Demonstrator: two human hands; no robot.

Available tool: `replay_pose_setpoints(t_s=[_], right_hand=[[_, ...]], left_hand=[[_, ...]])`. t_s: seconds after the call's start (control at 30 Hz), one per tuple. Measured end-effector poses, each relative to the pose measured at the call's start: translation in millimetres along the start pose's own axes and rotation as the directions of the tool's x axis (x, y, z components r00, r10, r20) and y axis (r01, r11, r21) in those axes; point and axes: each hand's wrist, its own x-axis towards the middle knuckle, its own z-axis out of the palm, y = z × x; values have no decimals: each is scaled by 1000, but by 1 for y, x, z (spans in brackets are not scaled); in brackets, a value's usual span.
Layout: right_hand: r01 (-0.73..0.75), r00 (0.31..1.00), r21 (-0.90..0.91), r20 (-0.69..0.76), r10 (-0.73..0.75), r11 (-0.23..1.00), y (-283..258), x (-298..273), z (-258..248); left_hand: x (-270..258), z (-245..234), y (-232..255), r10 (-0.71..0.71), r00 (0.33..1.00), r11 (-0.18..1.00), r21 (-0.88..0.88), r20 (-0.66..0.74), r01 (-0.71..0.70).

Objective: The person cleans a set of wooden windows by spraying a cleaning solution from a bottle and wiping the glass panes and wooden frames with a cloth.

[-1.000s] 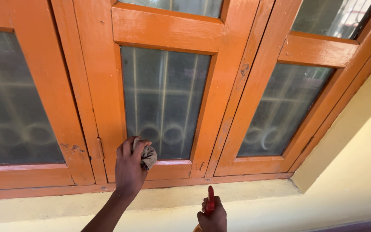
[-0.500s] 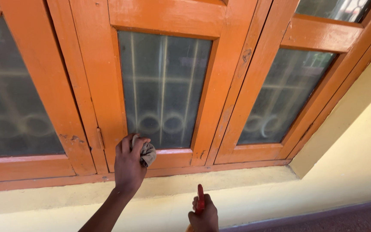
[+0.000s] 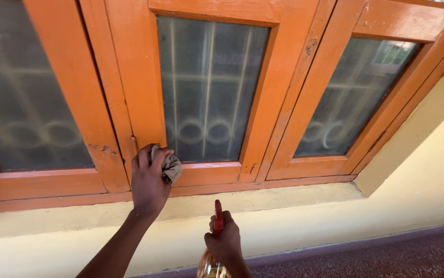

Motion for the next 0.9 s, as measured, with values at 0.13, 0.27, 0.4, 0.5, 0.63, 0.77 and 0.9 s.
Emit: replay_pose_setpoints(t_s=[0.13, 0.27, 0.4, 0.5, 0.63, 0.77, 0.9], right_hand=[[70, 997, -32, 39, -68, 997, -2, -6, 23], [22, 999, -178, 38, -15, 984, -11, -12, 47], [13, 996, -193, 95, 5, 981, -24, -19, 69], [55, 991, -147, 125, -36, 988, -29, -24, 87], [75, 987, -129, 151, -55, 989, -32, -26, 108], [96, 978, -225, 201, -50, 970, -33, -28, 123], [119, 972, -244, 227, -63, 963, -36, -28, 135]], left_hand=[[-1, -14, -15, -38, 999, 998, 40, 8, 38], [-3, -29, -28, -35, 999, 998, 48, -21, 36], [-2, -43, -38, -62, 998, 996, 70, -21, 63], [-2, -51, -45, -77, 997, 993, 83, -32, 80], [-4, -61, -53, -71, 995, 993, 91, -72, 77], [-5, -71, -63, -97, 993, 987, 123, -73, 106], [-10, -79, -73, -128, 988, 982, 131, -88, 139]])
